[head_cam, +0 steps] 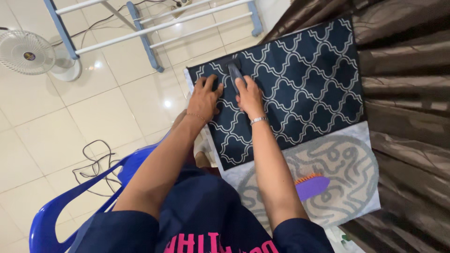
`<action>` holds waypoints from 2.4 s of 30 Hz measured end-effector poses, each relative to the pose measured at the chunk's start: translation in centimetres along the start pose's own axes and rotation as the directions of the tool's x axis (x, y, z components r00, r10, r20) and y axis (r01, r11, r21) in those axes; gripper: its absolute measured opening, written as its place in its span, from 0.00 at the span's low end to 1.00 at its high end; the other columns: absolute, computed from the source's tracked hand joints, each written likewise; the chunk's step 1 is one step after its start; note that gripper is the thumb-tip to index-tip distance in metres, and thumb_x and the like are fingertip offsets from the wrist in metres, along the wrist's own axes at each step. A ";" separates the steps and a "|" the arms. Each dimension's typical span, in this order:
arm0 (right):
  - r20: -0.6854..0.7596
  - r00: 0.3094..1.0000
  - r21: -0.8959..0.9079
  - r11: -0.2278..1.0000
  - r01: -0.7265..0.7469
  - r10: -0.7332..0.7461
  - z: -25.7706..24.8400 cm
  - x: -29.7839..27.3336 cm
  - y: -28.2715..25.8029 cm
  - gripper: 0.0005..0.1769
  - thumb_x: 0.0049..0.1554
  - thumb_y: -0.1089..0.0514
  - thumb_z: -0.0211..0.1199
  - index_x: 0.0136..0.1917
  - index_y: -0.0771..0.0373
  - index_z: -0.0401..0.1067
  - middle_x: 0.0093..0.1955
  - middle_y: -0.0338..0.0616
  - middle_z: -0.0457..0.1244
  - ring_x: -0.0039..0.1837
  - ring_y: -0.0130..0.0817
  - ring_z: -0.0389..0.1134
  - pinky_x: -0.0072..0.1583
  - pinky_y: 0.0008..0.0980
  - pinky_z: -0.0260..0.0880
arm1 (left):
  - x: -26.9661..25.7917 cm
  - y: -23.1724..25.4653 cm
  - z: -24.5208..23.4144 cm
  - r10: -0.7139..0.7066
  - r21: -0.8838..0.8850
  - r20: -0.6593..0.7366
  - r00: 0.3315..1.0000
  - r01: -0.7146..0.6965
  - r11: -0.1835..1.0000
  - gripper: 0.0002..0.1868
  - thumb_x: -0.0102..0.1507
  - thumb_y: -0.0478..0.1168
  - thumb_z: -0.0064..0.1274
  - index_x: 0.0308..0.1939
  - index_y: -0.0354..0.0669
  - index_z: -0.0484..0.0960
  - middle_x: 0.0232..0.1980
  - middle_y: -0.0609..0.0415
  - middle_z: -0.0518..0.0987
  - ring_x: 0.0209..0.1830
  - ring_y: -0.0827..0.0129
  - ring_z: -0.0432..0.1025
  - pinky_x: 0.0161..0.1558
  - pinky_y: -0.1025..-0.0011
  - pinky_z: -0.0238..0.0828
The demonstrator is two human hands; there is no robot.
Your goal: The person cleans a rectangular patterned mat and an oval mat by hand, using a purple brush to scrub the surfaces while they are placed on a table.
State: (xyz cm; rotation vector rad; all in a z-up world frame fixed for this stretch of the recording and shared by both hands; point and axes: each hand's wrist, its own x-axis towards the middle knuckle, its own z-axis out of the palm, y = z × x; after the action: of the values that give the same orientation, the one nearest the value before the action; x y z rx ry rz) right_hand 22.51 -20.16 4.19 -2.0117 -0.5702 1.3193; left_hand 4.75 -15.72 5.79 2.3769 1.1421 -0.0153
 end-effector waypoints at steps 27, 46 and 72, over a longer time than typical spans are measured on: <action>0.059 0.520 -0.721 0.324 0.613 -0.852 -8.4 -12.7 13.2 0.23 0.75 0.42 0.41 0.62 0.62 0.65 0.43 0.50 0.65 0.38 0.41 0.66 0.44 0.34 0.68 | 1.8 4.1 -0.4 0.047 0.086 0.249 0.967 -0.071 0.994 0.50 0.45 0.53 0.73 0.72 0.70 0.70 0.80 0.59 0.50 0.80 0.52 0.42 0.68 0.23 0.42; -0.148 0.989 -0.143 0.989 -0.029 0.008 -6.8 -1.8 1.0 0.24 0.61 0.40 0.54 0.62 0.57 0.69 0.26 0.43 0.64 0.23 0.31 0.64 0.26 0.33 0.63 | 1.9 4.5 -1.4 0.041 0.042 0.234 0.971 -0.052 0.998 0.48 0.43 0.53 0.74 0.68 0.70 0.74 0.79 0.60 0.53 0.79 0.53 0.45 0.69 0.25 0.44; -0.182 0.983 -0.407 0.909 -0.093 0.019 -12.7 -2.4 5.2 0.33 0.64 0.34 0.47 0.43 0.66 0.74 0.36 0.55 0.69 0.39 0.50 0.73 0.46 0.46 0.71 | 6.3 10.1 -0.2 0.154 0.124 0.283 0.947 -0.195 0.973 0.60 0.41 0.58 0.75 0.75 0.62 0.62 0.80 0.59 0.52 0.77 0.55 0.49 0.67 0.24 0.45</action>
State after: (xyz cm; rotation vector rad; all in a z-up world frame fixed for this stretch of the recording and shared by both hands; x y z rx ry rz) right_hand 33.24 -28.98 5.44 -2.4773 -0.7644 1.1039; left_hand 16.21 -16.35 8.93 2.5034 0.8237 -0.3688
